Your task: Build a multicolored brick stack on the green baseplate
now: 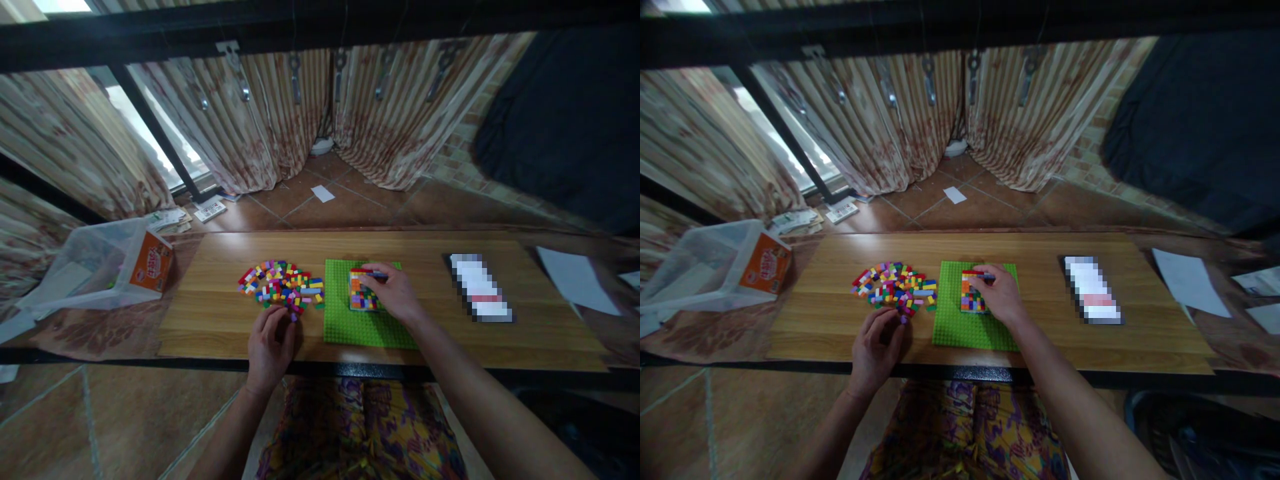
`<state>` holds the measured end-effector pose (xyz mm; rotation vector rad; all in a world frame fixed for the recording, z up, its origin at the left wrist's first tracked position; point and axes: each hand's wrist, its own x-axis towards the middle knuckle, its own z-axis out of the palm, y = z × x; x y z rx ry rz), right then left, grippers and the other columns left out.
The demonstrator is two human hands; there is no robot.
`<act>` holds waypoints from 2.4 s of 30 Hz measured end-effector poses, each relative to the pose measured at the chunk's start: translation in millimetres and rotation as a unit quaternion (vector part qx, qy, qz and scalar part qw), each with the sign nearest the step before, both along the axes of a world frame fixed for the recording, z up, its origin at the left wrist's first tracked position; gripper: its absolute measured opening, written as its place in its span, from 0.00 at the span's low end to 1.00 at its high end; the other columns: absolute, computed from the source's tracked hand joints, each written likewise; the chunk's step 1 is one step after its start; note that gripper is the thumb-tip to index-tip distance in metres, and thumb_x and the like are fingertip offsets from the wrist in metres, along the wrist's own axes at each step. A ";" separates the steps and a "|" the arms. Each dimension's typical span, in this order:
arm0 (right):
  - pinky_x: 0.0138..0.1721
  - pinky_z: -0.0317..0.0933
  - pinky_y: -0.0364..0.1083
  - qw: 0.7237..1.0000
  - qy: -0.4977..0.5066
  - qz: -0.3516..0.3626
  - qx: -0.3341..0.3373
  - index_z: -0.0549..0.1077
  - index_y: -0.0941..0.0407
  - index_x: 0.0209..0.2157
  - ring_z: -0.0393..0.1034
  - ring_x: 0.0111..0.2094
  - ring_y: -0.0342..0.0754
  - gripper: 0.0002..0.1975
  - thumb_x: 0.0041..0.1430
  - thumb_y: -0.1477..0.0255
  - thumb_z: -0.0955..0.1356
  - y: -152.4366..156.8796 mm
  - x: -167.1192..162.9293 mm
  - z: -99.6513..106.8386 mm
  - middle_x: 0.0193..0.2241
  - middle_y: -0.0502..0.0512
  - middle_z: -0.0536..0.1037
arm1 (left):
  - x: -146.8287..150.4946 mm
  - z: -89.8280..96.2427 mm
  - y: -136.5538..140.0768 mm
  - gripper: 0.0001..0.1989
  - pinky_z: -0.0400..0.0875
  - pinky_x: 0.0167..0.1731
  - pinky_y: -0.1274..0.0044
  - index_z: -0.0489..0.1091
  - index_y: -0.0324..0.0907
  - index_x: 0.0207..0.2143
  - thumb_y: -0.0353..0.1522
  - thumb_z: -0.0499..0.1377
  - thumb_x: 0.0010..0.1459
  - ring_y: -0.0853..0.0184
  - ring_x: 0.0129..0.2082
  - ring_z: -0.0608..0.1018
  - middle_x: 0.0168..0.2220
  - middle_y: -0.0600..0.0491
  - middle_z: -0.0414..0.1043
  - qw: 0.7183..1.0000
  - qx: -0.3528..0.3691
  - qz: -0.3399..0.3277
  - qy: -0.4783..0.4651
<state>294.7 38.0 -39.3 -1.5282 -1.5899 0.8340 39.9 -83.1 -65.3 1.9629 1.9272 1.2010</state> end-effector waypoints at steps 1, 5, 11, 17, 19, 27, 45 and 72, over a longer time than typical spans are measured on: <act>0.44 0.64 0.50 1.000 0.000 0.001 0.001 0.79 0.54 0.37 0.72 0.38 0.50 0.13 0.50 0.64 0.70 0.0 0.1 -0.2 0.37 0.55 0.78 | 0.2 0.5 0.0 0.11 0.73 0.46 0.70 0.70 0.41 0.44 0.32 0.59 0.57 0.62 0.45 0.76 0.45 0.47 0.72 1.000 0.001 0.001 -0.001; 0.44 0.64 0.51 1.000 -0.003 0.004 0.007 0.79 0.54 0.37 0.72 0.38 0.50 0.14 0.51 0.62 0.70 0.3 0.7 -1.4 0.37 0.56 0.77 | 1.0 2.4 0.0 0.11 0.72 0.47 0.70 0.70 0.41 0.43 0.32 0.59 0.58 0.62 0.45 0.76 0.44 0.47 0.72 1.000 0.000 -0.001 0.000; 0.45 0.64 0.51 1.000 0.001 -0.002 0.019 0.79 0.54 0.36 0.72 0.39 0.50 0.13 0.51 0.62 0.69 0.1 -0.4 -2.9 0.37 0.55 0.78 | 0.5 0.6 0.5 0.11 0.73 0.46 0.70 0.70 0.41 0.43 0.32 0.60 0.58 0.62 0.44 0.76 0.44 0.47 0.72 1.000 -0.003 0.002 0.000; 0.44 0.65 0.51 1.000 -0.006 0.012 0.014 0.79 0.54 0.37 0.72 0.38 0.50 0.16 0.51 0.59 0.69 -0.8 1.5 -4.1 0.37 0.56 0.77 | 2.9 1.5 -0.9 0.10 0.73 0.46 0.70 0.70 0.41 0.43 0.31 0.59 0.57 0.62 0.44 0.76 0.44 0.47 0.72 1.000 -0.007 0.002 -0.017; 0.44 0.65 0.52 1.000 -0.008 0.010 0.013 0.79 0.54 0.37 0.72 0.38 0.51 0.16 0.51 0.59 0.69 -0.8 2.0 -4.9 0.38 0.56 0.77 | 2.7 2.2 -1.5 0.09 0.73 0.45 0.71 0.71 0.42 0.42 0.31 0.59 0.57 0.63 0.44 0.76 0.44 0.47 0.72 1.000 -0.005 0.003 -0.030; 0.44 0.64 0.52 0.999 -0.022 0.031 0.013 0.78 0.54 0.37 0.72 0.39 0.52 0.17 0.52 0.58 0.68 -0.9 2.2 -4.4 0.38 0.57 0.77 | -27.0 6.7 10.6 0.08 0.74 0.38 0.74 0.72 0.41 0.38 0.26 0.56 0.56 0.66 0.37 0.76 0.40 0.49 0.71 0.990 -0.002 0.119 -0.078; 0.49 0.63 0.53 0.995 0.095 -0.006 -0.003 0.76 0.54 0.43 0.72 0.45 0.52 0.21 0.57 0.54 0.65 -4.2 10.5 -4.9 0.43 0.57 0.79 | -40.2 3.5 24.7 0.08 0.73 0.45 0.63 0.74 0.41 0.37 0.31 0.57 0.56 0.58 0.43 0.75 0.42 0.45 0.72 0.995 -0.039 0.032 0.085; 0.37 0.67 0.47 0.959 0.271 -0.007 -0.086 0.78 0.53 0.31 0.74 0.34 0.48 0.10 0.48 0.63 0.72 -90.4 -6.5 21.8 0.30 0.51 0.80 | 107.0 44.2 30.5 0.03 0.74 0.34 0.76 0.69 0.44 0.35 0.28 0.57 0.59 0.67 0.32 0.79 0.32 0.52 0.76 0.985 -0.018 -0.168 -0.029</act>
